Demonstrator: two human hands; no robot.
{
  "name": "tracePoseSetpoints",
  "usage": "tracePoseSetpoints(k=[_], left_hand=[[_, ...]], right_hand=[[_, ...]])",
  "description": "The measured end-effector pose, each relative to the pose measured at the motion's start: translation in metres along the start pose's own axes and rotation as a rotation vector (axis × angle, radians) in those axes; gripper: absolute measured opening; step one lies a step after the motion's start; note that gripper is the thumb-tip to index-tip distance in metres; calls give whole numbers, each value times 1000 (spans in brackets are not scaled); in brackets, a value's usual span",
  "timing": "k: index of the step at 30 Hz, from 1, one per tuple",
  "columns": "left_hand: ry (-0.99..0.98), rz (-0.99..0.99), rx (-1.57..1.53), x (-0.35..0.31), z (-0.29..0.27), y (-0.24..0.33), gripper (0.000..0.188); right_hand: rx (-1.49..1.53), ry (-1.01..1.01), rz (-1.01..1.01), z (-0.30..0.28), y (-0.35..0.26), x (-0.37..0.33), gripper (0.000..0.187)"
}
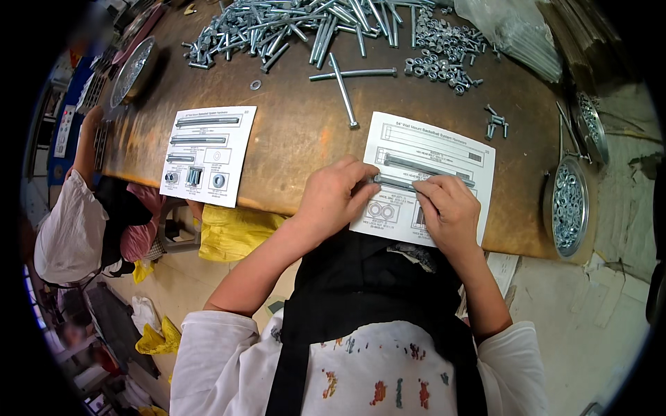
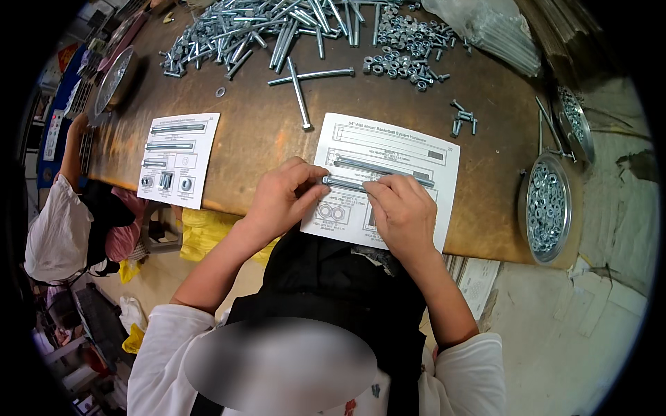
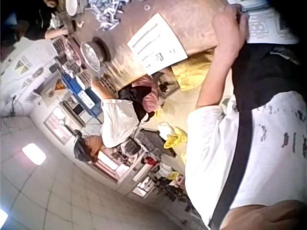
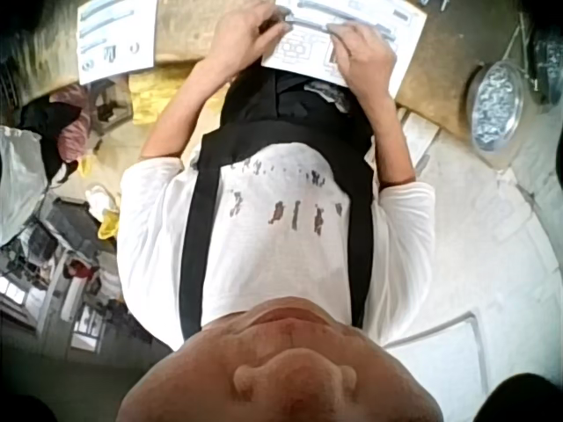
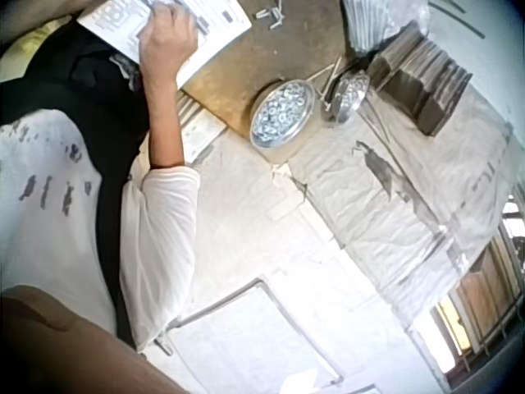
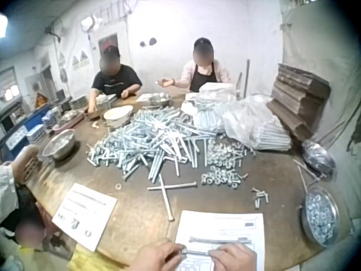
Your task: The person assembles bolts, nuts, and washers by hand at a workbench. They pick fasteners from piles, thread nuts onto bolts, and place washers, repeating the process continuously.
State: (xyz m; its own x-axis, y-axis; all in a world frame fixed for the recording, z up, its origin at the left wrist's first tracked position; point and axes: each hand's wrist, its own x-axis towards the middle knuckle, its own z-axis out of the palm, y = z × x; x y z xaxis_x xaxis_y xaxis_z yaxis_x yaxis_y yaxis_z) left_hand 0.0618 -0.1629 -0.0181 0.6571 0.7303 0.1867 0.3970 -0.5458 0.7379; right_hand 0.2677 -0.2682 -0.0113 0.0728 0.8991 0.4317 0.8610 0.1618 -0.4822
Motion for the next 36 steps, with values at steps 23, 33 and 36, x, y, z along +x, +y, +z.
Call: tracePoseSetpoints(k=[23, 33, 36], left_hand=[[-110, -159, -190, 40, -10, -7, 27], [220, -388, -571, 42, -1, -38, 18], [253, -519, -533, 36, -14, -32, 19]], right_hand=[[-83, -5, 299, -89, 87, 15, 20], [-677, -202, 969, -183, 340, 75, 39], [-443, -273, 845, -157, 342, 107, 42]])
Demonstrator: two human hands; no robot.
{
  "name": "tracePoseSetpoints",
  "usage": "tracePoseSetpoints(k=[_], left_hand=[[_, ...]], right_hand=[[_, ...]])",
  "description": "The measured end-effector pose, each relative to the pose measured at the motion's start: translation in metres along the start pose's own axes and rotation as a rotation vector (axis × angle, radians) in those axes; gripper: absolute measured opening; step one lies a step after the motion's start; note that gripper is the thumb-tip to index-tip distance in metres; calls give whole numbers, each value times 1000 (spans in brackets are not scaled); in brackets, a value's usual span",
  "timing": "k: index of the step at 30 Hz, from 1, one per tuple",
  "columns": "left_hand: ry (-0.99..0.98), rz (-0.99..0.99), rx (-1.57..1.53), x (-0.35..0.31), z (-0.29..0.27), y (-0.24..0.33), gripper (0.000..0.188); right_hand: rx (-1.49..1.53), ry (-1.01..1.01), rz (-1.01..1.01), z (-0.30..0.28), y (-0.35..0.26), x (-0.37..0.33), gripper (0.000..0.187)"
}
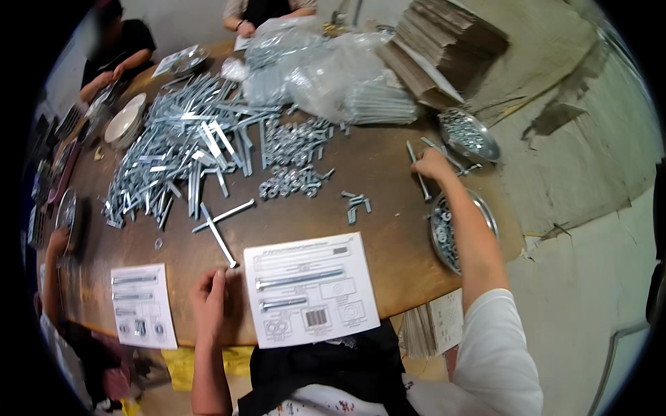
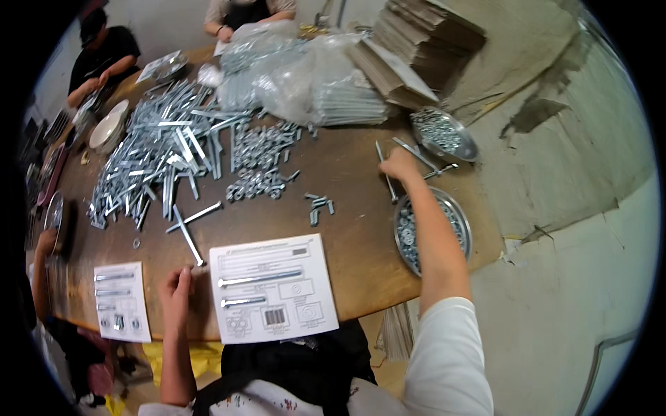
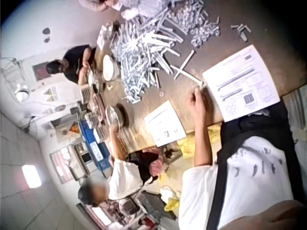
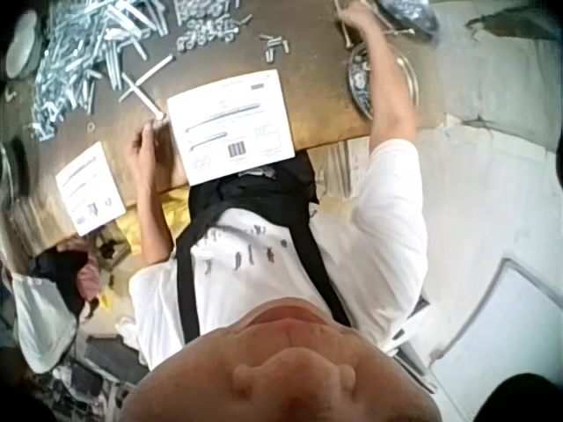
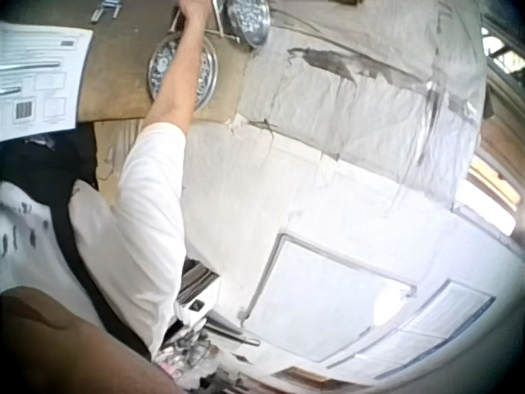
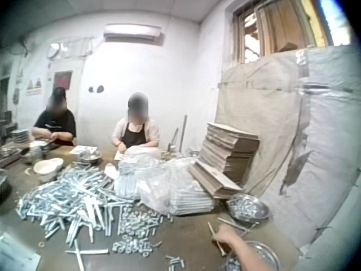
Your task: The person assembles bolts, nuts, and washers by hand at a workbench. They pick fasteners from piles, thread nuts onto bolts, and place washers, repeating the process continuously.
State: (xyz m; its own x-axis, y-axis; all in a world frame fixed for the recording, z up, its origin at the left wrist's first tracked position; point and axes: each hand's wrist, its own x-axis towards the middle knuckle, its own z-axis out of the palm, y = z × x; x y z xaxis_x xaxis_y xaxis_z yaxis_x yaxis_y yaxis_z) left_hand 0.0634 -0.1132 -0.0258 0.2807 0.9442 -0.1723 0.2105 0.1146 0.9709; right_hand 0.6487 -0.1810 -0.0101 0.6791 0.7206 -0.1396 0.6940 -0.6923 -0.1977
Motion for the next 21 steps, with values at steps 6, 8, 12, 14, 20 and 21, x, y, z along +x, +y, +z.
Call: tracePoseSetpoints(k=[6, 8, 12, 14, 20, 21], left_hand=[[-118, 77, 14, 21, 9, 12, 24], [-185, 147, 81, 19, 7, 19, 25], [-247, 206, 209, 26, 15, 19, 27], [-287, 182, 244, 24, 18, 23, 27], [-395, 298, 325, 29, 35, 18, 22], [-390, 319, 348, 32, 35, 14, 21]], right_hand=[[1083, -202, -267, -32, -152, -142, 21], [1235, -263, -373, -5, -186, -187, 17], [1388, -405, -223, 40, -219, -235, 12], [1394, -404, -190, 49, -221, -241, 12], [1330, -332, -214, 61, -197, -242, 22], [1226, -265, -257, 58, -187, -242, 24]])
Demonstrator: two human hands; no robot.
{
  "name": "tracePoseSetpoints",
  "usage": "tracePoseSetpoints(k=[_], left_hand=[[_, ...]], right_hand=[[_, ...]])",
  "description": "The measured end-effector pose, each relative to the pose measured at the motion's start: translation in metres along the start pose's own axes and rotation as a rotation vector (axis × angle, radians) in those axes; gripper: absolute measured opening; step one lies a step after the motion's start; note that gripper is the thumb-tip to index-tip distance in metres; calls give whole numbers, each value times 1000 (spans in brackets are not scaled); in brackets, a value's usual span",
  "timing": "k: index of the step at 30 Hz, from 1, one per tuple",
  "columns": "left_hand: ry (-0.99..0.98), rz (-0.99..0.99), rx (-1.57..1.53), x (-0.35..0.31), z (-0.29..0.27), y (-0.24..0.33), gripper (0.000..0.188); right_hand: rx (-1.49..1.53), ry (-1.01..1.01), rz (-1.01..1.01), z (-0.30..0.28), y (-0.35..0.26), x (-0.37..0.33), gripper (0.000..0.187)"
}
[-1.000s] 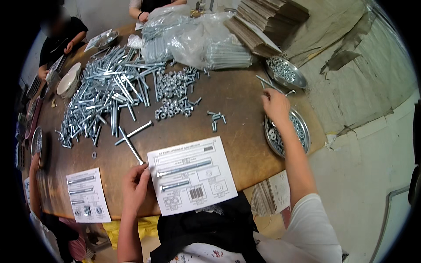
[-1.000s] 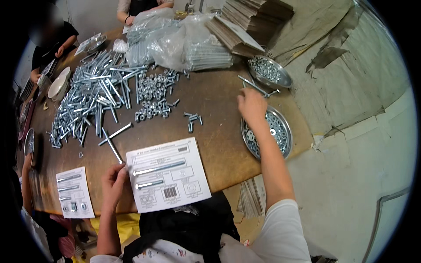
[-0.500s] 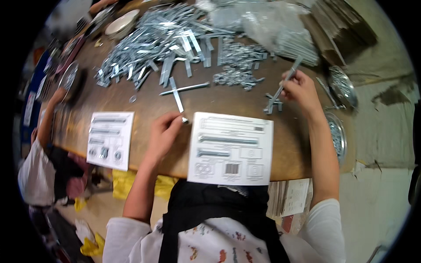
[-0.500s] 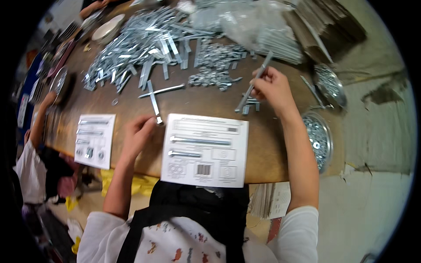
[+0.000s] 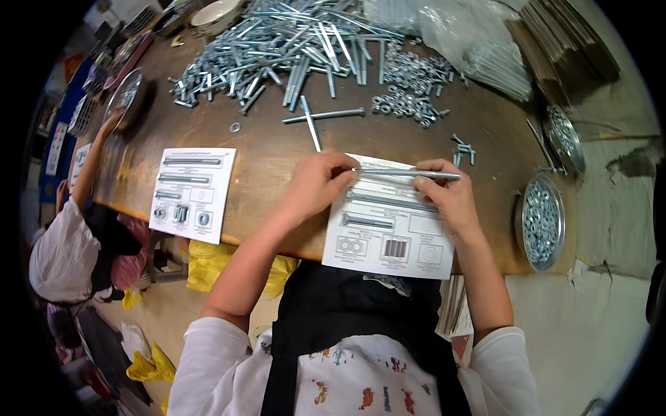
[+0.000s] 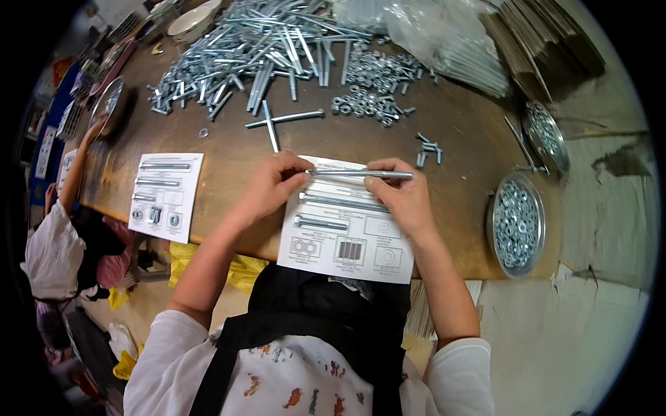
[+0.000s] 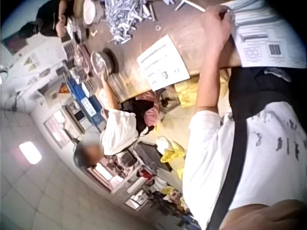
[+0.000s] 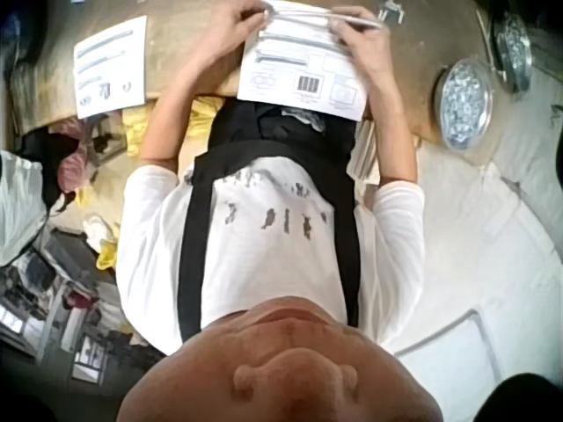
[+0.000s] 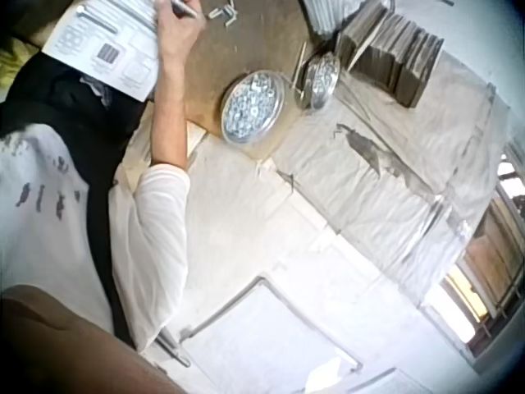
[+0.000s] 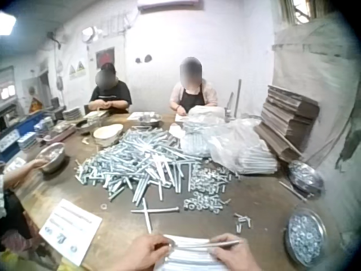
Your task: The person assembles bolts, nuts, and washers by hand at a workbench. They pick fasteners from piles, thread nuts onto bolts, and place washers, repeating the process continuously.
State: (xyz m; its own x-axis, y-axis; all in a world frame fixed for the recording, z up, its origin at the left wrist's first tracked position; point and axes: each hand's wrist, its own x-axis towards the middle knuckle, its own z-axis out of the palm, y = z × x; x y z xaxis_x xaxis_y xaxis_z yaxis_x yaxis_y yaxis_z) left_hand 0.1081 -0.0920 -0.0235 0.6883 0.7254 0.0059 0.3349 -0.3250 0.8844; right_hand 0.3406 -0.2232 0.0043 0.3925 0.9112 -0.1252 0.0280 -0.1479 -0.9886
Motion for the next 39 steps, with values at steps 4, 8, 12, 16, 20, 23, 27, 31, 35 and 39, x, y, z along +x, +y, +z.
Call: tracePoseSetpoints(k=[4, 8, 12, 16, 20, 23, 27, 31, 35, 39], left_hand=[[9, -18, 30, -3, -1, -7, 18], [9, -33, -69, 1, 1, -5, 20], [-40, -14, -35, 4, -3, -3, 19], [-53, -21, -14, 5, -5, -3, 21], [-119, -177, -152, 6, -18, 6, 27], [-98, -24, -40, 42, -23, 11, 32], [-63, 254, 247, 119, 22, 35, 31], [3, 261, 580, 159, 65, 28, 23], [105, 257, 628, 176, 70, 14, 13], [157, 382, 367, 148, 48, 24, 15]], right_hand=[[-605, 167, -169, -43, 6, -20, 32], [-618, 176, -294, -49, 21, -27, 21], [-609, 210, -330, -45, 27, -21, 16], [-651, 212, -367, -46, 29, -19, 14], [-270, 176, -115, -58, 28, -8, 18], [-378, 227, -170, -78, 11, 22, 21], [-685, 192, -249, -63, 0, 77, 22], [-1002, 225, -257, -17, 30, 126, 28], [-1069, 287, -365, -7, 31, 130, 26], [-709, 232, -348, -14, 21, 107, 21]])
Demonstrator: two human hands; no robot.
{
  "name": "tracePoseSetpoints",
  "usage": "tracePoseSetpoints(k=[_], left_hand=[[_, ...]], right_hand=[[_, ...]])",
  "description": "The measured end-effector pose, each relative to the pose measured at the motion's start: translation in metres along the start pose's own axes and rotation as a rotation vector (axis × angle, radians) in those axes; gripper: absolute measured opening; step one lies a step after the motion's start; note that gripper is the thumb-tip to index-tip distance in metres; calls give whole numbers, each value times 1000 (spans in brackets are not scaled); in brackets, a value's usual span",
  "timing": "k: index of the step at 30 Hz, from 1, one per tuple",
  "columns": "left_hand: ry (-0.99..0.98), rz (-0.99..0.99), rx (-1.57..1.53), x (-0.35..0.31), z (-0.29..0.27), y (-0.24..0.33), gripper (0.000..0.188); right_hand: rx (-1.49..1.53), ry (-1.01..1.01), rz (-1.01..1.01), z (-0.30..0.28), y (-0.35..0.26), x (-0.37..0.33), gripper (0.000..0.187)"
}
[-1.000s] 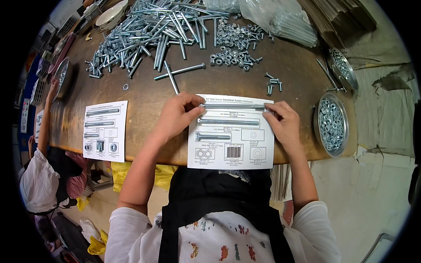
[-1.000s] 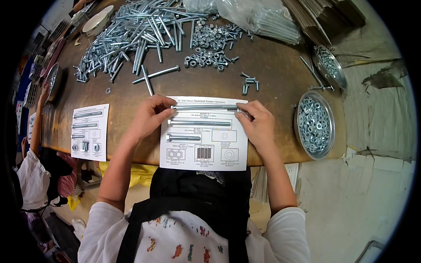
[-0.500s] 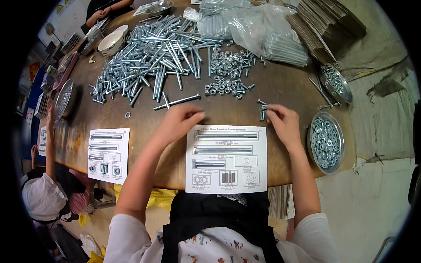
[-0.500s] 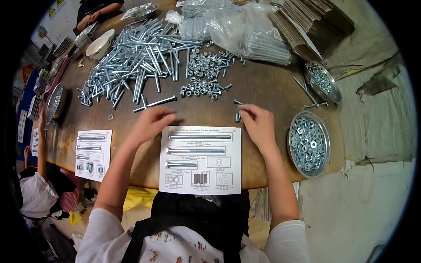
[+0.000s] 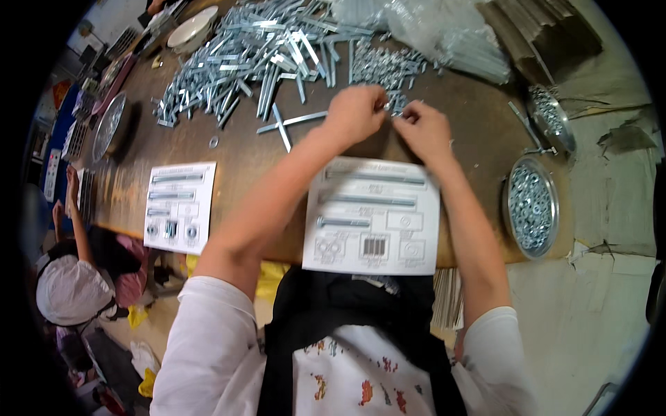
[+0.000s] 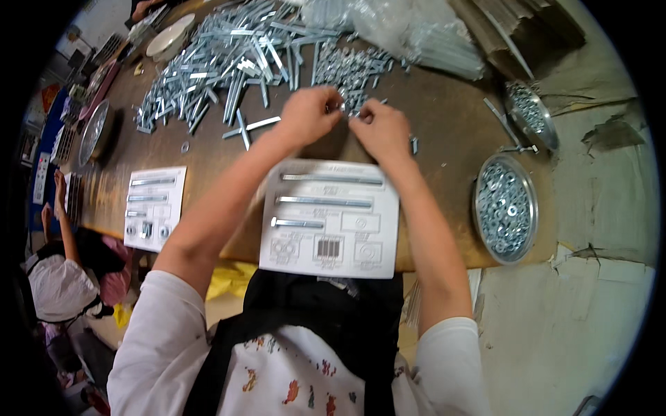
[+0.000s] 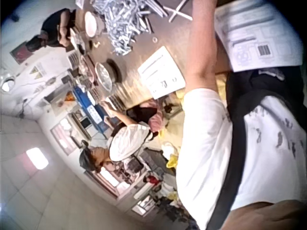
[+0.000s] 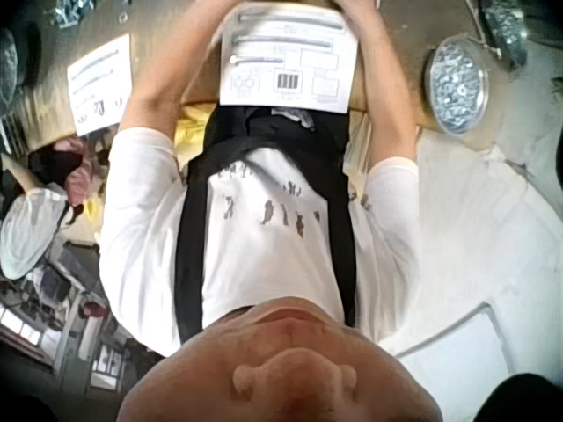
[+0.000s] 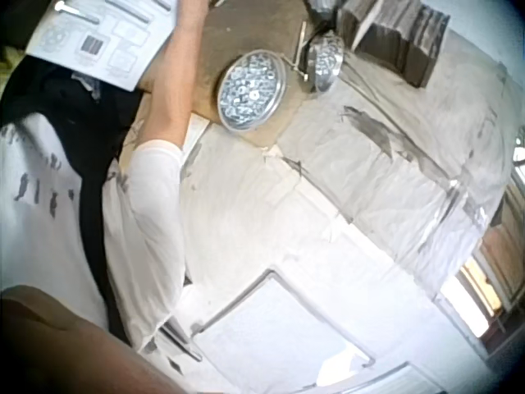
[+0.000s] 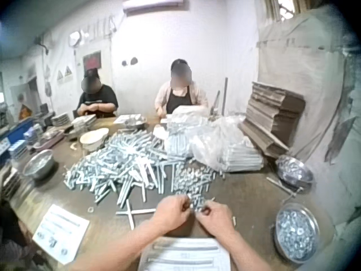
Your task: The person assembles bolts, nuts, and washers by hand at a workbench. They pick fasteners from piles, thread nuts onto bolts, and place washers, repeating the process continuously.
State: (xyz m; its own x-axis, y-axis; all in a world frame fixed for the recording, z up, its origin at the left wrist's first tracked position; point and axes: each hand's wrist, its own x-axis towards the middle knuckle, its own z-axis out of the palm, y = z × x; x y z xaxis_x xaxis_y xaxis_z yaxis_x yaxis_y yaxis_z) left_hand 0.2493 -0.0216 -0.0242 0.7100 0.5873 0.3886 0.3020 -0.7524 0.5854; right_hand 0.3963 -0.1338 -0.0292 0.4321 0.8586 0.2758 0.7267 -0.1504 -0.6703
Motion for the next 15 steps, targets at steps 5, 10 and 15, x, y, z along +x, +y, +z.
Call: tracePoseSetpoints(k=[5, 10, 15], left_hand=[[-200, -120, -175, -119, -116, 58, 14], [-245, 7, -8, -215, -118, 73, 17], [-138, 59, -3, -238, -103, 73, 18]], right_hand=[[179, -309, -36, -59, -84, -114, 20], [80, -372, -275, -19, -114, -180, 18], [-28, -315, -248, -6, -120, -190, 20]])
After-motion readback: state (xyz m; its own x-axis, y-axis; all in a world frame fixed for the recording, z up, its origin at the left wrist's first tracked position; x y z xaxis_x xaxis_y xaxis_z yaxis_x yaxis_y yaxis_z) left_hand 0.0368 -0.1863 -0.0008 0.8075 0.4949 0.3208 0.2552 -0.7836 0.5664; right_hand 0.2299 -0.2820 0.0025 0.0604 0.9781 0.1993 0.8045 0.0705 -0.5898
